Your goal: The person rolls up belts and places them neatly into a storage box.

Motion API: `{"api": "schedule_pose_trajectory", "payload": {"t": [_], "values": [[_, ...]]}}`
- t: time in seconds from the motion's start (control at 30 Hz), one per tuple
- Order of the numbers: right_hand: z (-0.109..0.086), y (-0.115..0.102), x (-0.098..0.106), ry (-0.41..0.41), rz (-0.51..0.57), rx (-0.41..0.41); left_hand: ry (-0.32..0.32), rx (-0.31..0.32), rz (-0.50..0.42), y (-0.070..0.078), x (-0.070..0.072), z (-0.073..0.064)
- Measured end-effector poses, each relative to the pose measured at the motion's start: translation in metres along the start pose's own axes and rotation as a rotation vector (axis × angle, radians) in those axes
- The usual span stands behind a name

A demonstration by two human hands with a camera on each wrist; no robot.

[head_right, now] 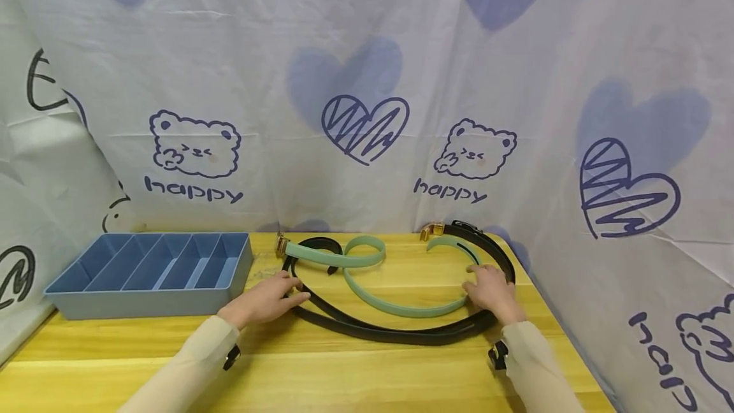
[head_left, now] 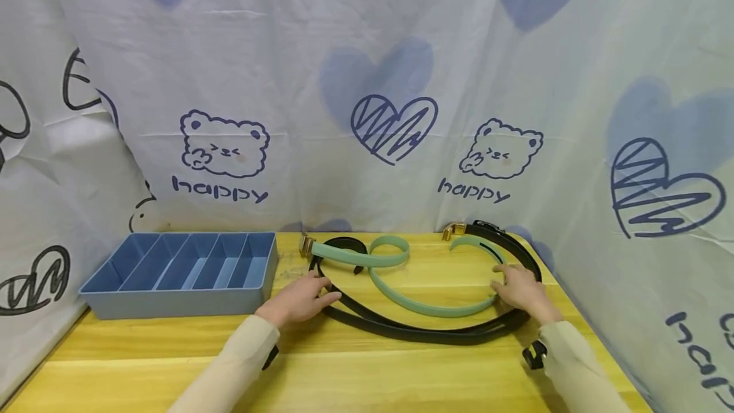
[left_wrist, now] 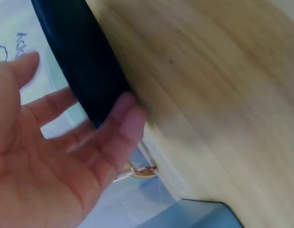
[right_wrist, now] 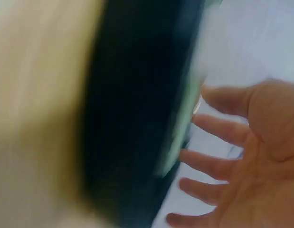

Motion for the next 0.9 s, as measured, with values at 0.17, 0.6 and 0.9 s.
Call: {"api": "schedule_pose_trajectory", "payload": {"t": [0.17, 0.6, 0.9], "values": [[0.008, -0.092, -0.015, -0.125, 0.081, 0.184, 0.061, 0.074, 0.014, -0.013, 0.005, 0.006], [0.029, -0.240, -0.055, -0.100, -0.024, 0.468, 0.128, 0.185, -0.016, -0.031, 0.012, 0.024], [0.047, -0.249, -0.078, -0.207, -0.006, 0.372, 0.075, 0.220, -0.037, -0.036, 0.010, 0.026]]}}
Point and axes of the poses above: each hand's wrist, its own z-axis towards the middle knuckle, its own x-axis out of the back of the hand, y = z × x, the point moved 8 cm from there along z, towards the middle knuckle, and after that the axes turned 3 degrees about y, right-handed, at the moved point
